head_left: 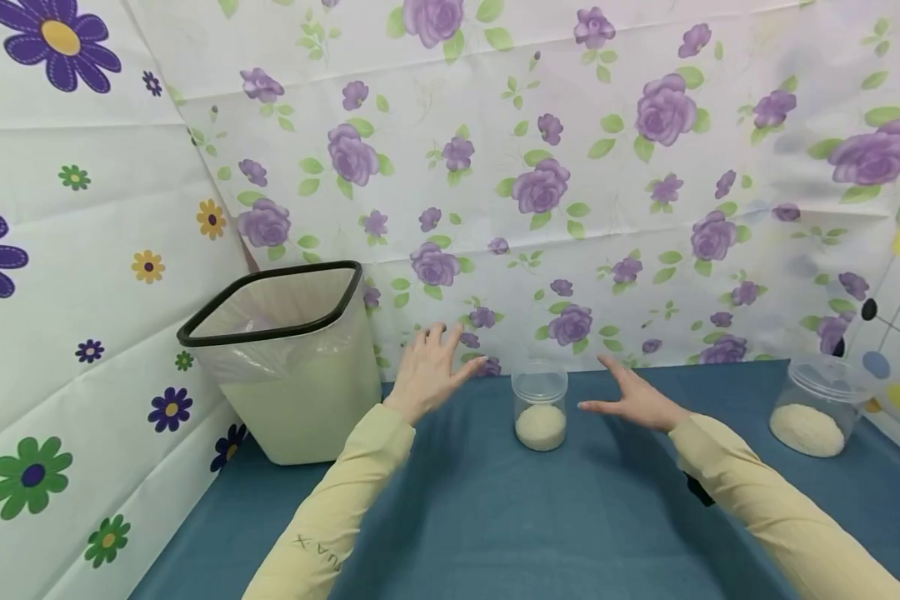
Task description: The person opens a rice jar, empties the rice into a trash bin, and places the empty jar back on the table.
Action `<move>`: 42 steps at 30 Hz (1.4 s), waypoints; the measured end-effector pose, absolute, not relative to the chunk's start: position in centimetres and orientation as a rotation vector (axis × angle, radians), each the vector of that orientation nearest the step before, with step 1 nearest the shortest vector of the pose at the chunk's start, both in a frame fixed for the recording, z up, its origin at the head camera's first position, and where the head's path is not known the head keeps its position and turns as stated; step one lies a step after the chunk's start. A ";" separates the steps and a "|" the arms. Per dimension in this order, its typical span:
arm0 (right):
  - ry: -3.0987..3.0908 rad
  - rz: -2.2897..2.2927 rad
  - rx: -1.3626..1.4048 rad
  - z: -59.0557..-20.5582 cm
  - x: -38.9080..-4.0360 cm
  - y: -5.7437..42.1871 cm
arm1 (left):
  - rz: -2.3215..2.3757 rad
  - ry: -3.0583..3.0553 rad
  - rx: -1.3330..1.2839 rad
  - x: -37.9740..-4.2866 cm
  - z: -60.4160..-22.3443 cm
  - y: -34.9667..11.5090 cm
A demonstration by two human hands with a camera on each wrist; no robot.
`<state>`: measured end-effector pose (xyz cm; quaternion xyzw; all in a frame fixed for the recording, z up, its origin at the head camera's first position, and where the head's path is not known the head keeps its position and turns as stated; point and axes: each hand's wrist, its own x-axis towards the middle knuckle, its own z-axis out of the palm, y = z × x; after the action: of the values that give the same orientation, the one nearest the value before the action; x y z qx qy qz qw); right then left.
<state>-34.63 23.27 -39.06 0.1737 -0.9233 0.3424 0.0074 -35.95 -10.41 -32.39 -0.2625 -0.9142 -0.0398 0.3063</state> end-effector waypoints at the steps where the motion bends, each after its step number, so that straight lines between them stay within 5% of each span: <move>1: -2.885 1.082 0.539 -39.3 -34.6 23.2 | -0.108 -2.387 -0.707 -35.8 -32.0 -10.5; 26: -2.757 1.545 0.506 -42.3 -34.9 19.6 | 0.028 -2.109 -0.634 -33.8 -23.7 -16.0; 42: -2.670 1.700 0.455 -42.4 -34.9 17.8 | 0.088 -2.335 -0.383 -33.4 -22.2 -20.4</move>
<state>-34.86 17.84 -42.39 0.1423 -0.8346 0.5314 -0.0279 -33.44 -20.44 -22.23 -0.1499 -0.9133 0.0343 0.3772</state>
